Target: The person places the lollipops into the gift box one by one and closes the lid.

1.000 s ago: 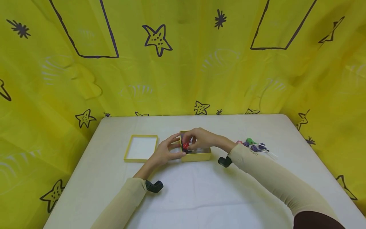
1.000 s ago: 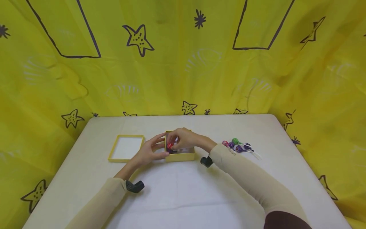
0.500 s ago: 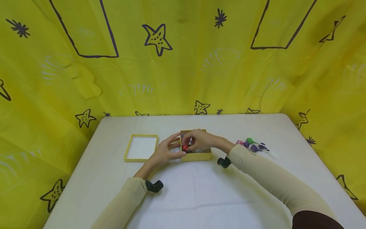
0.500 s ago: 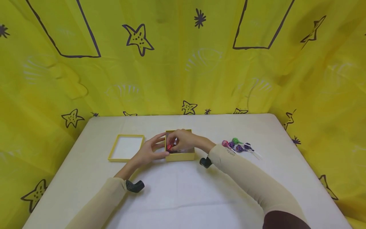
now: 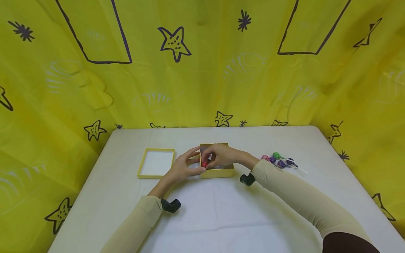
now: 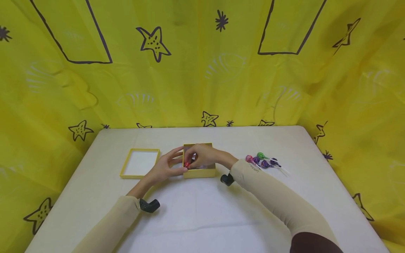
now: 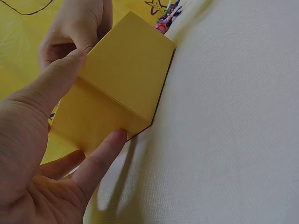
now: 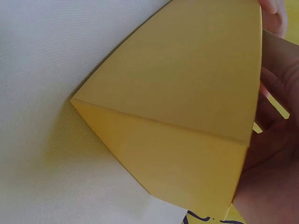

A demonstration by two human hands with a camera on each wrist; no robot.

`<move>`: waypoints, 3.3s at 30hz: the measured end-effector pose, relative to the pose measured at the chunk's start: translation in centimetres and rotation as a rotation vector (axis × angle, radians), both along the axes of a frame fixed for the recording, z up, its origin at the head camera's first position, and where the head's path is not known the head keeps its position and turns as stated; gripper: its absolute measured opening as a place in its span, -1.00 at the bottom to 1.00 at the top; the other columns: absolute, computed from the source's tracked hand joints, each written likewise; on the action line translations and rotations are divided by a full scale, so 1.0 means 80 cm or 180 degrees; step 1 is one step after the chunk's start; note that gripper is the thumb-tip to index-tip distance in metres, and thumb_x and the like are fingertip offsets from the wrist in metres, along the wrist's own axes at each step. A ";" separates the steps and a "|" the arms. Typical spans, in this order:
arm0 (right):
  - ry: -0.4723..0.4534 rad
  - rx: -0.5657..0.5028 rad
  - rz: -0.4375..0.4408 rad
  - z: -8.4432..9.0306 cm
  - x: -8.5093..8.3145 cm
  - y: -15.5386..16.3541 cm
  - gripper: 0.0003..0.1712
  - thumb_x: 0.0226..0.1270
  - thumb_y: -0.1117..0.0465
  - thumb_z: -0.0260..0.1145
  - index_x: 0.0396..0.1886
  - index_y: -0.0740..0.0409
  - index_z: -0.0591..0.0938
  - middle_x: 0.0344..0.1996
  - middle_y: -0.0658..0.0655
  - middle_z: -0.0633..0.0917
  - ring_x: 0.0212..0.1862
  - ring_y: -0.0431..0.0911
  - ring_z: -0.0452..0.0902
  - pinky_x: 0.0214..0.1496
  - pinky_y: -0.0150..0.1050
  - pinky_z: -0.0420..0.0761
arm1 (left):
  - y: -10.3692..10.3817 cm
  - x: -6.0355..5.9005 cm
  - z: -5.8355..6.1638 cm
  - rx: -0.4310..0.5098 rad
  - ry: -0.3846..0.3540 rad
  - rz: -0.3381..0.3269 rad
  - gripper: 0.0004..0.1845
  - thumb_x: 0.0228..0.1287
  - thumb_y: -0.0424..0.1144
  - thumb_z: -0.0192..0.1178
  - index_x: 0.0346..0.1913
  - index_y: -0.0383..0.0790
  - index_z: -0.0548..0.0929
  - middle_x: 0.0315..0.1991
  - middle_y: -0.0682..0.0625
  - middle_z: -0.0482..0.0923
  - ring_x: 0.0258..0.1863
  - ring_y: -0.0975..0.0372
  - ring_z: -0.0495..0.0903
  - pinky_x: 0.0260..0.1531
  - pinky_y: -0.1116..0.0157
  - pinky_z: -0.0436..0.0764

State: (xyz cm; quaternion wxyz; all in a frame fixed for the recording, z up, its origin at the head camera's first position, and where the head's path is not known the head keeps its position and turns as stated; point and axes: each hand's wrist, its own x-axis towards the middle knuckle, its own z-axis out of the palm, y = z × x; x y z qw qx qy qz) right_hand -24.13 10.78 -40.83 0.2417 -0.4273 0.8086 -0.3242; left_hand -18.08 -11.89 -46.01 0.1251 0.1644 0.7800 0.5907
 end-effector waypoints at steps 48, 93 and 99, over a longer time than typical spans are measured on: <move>-0.0132 0.0072 -0.0044 0.000 -0.002 0.004 -0.79 0.30 0.29 0.51 -0.09 0.09 0.73 -0.20 -0.03 0.72 -0.20 -0.09 0.63 -0.09 -0.32 0.68 | 0.001 -0.002 -0.001 -0.0063 -0.0014 0.0008 -0.04 0.20 -0.18 0.53 0.60 0.09 0.24 0.52 -0.19 0.28 0.37 -0.05 0.48 0.23 -0.02 0.57; 0.0030 0.0216 -0.0154 0.020 -0.001 0.021 -0.76 0.31 0.26 0.50 -0.04 0.09 0.74 -0.13 0.08 0.76 -0.11 -0.02 0.65 -0.01 -0.22 0.65 | 0.003 -0.001 -0.001 -0.0063 -0.0058 0.0068 -0.06 0.21 -0.16 0.53 0.59 0.09 0.26 0.50 -0.20 0.31 0.37 -0.07 0.48 0.28 -0.07 0.52; 0.0040 0.0196 -0.0136 0.024 -0.002 0.024 -0.75 0.31 0.27 0.50 -0.02 0.12 0.74 -0.13 0.08 0.76 -0.11 -0.03 0.66 -0.01 -0.23 0.65 | 0.003 -0.001 0.000 -0.0085 -0.0064 0.0077 -0.07 0.21 -0.14 0.53 0.59 0.12 0.26 0.51 -0.19 0.30 0.39 -0.07 0.47 0.27 -0.07 0.53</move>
